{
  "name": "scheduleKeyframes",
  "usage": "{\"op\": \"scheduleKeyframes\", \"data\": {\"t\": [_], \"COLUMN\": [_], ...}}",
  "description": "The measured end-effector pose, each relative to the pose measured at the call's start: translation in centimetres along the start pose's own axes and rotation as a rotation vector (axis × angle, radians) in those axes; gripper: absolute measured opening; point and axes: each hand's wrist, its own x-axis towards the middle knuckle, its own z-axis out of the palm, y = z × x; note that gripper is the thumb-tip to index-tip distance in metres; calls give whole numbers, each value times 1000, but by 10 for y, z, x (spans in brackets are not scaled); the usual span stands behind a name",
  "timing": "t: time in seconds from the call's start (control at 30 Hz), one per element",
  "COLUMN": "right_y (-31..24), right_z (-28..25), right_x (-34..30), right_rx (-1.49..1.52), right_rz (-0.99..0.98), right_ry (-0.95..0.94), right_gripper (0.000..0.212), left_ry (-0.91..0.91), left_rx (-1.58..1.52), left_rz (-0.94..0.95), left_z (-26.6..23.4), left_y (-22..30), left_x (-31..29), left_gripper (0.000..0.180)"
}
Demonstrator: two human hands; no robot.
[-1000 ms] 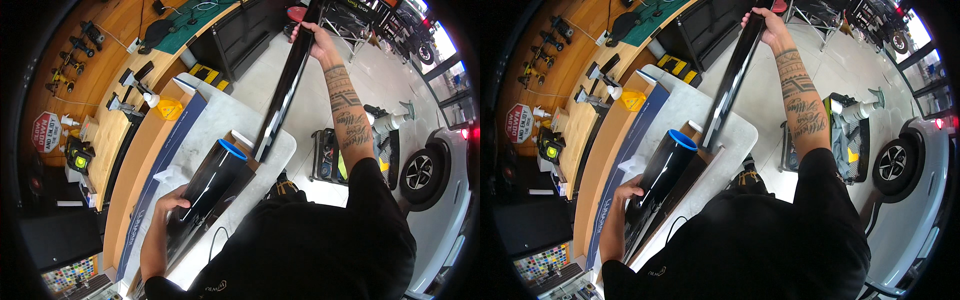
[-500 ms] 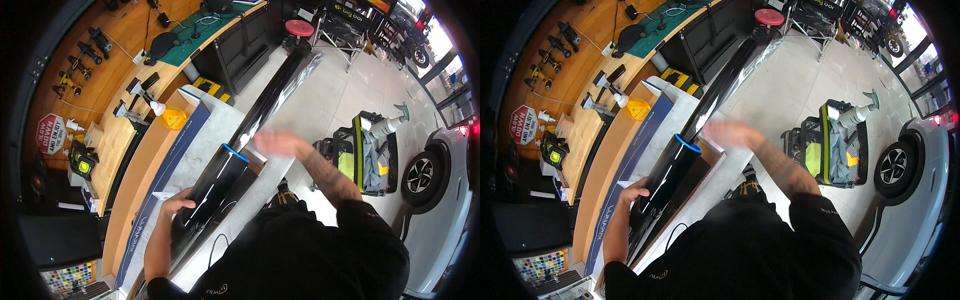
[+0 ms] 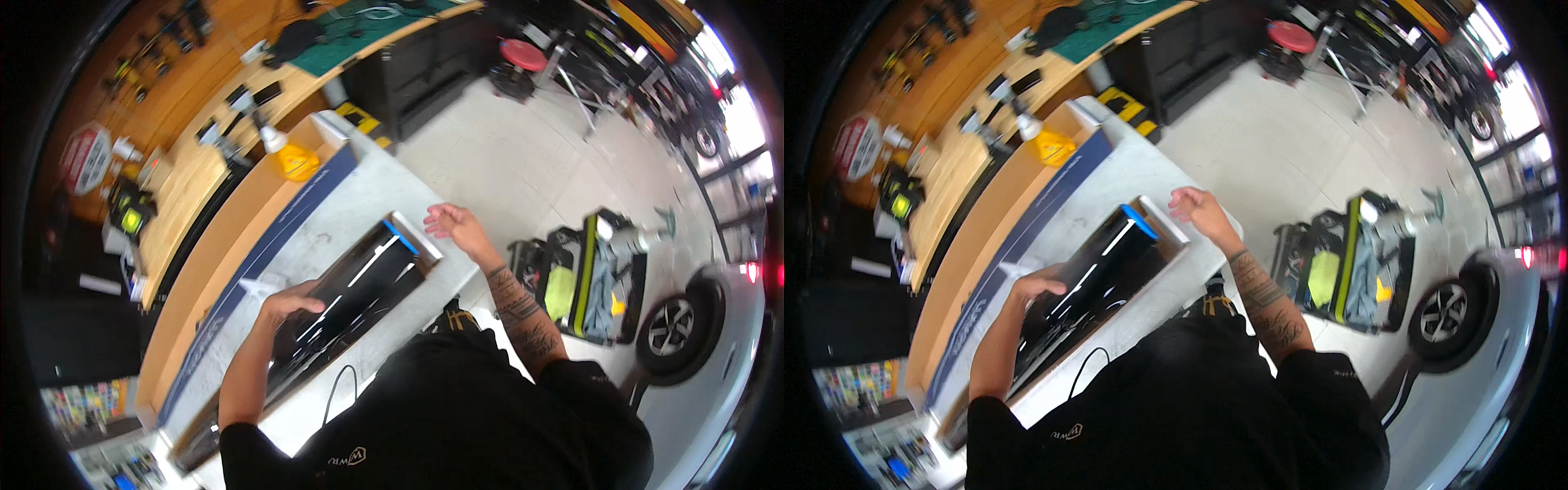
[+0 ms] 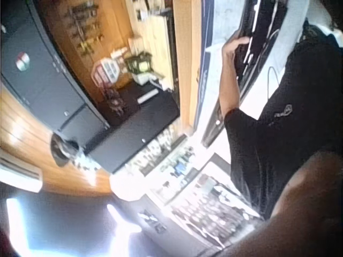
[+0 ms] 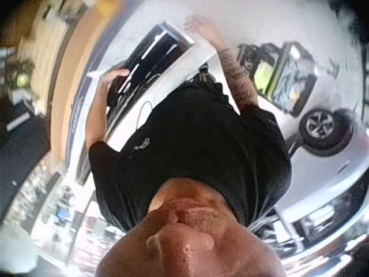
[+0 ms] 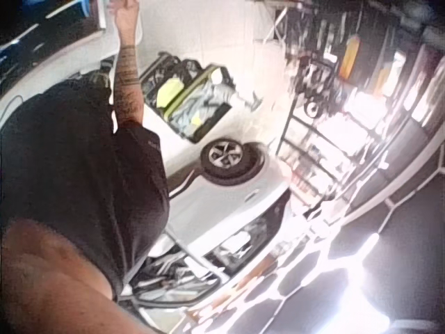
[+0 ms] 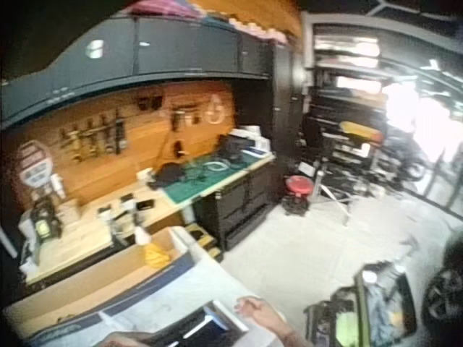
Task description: The person measures a car window and a roll of tint film, then cuts the film to size. They spray the window and the film with liquid, then position the cut film onto the rear side window of a silver car.
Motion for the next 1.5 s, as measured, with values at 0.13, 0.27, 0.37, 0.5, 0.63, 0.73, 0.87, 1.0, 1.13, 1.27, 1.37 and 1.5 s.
{"op": "scheduleKeyframes", "data": {"t": [0.13,0.27,0.37,0.5,0.63,0.73,0.87,1.0,1.13,1.27,1.37,1.5], "right_y": [2,2,-10,21,39,87,115,69,-20,-79,-75,-81], "right_z": [53,76,146,265,370,401,378,312,172,17,3,47], "right_x": [32,100,145,168,149,149,162,157,184,108,24,-19], "right_rx": [-306,-327,-883,-1365,-1341,-1253,-1511,-1465,-1350,-1078,-1017,-682], "right_rz": [77,105,75,-417,-1348,-1948,-1758,-1408,-597,-165,77,27], "right_ry": [-197,-433,-887,-1096,-1177,-1253,-1151,-1292,-834,-61,52,-140], "right_gripper": [26,24,37,56,55,34,16,13,18,27,33,36], "left_ry": [56,-85,-140,-57,-133,-153,-170,-104,-90,0,-77,-41], "left_rx": [81,28,51,215,113,138,215,302,132,152,93,36], "left_rz": [-92,19,70,105,125,114,118,27,39,-37,-5,17], "left_z": [-19,-3,10,15,13,7,-6,-9,-7,1,7,11], "left_y": [-56,-32,-14,-28,-24,-9,-6,-18,-22,-5,23,10], "left_x": [11,16,8,13,8,5,11,6,17,12,11,1], "left_gripper": [104,95,98,96,92,90,97,110,94,98,102,107]}}
